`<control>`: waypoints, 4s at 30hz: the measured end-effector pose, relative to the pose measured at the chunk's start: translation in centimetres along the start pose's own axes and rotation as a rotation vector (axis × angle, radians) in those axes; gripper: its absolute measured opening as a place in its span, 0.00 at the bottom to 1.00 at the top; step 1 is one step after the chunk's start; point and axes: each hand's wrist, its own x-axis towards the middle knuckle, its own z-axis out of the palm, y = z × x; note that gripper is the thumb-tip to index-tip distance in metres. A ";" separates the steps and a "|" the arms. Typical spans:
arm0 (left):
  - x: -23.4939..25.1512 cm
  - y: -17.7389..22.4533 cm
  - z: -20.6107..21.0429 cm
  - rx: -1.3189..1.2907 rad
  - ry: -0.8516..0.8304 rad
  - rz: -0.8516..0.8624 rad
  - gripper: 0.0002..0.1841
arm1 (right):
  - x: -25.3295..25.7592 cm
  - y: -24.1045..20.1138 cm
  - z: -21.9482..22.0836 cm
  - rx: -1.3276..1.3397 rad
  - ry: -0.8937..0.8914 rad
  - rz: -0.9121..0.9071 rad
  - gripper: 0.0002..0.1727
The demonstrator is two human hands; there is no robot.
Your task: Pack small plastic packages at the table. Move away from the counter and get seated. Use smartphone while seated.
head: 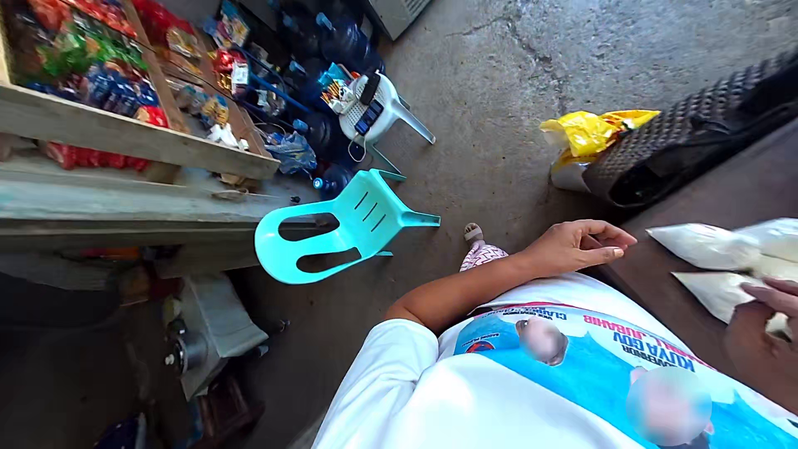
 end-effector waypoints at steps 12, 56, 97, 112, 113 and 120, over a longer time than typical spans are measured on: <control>-7.4 -3.2 -23.9 0.013 0.446 -0.093 0.08 | 12.8 -12.1 15.7 0.126 -0.591 -0.016 0.18; 0.2 -7.3 -76.0 0.102 0.381 -0.413 0.12 | 27.4 -30.9 48.4 0.046 -1.200 0.780 0.19; 8.5 -25.6 -86.7 1.164 0.475 -0.302 0.66 | 18.7 -24.5 67.8 0.221 -0.745 0.491 0.18; -2.4 -15.8 -84.0 0.670 0.524 0.042 0.62 | 19.1 -50.0 78.1 1.070 -0.468 0.749 0.37; -3.3 -15.0 -83.8 0.622 0.535 0.061 0.61 | 20.0 -51.5 78.6 1.161 -0.434 0.745 0.39; -7.9 -12.4 -84.2 0.275 0.432 0.159 0.55 | 20.9 -56.3 78.4 1.540 -0.301 0.807 0.37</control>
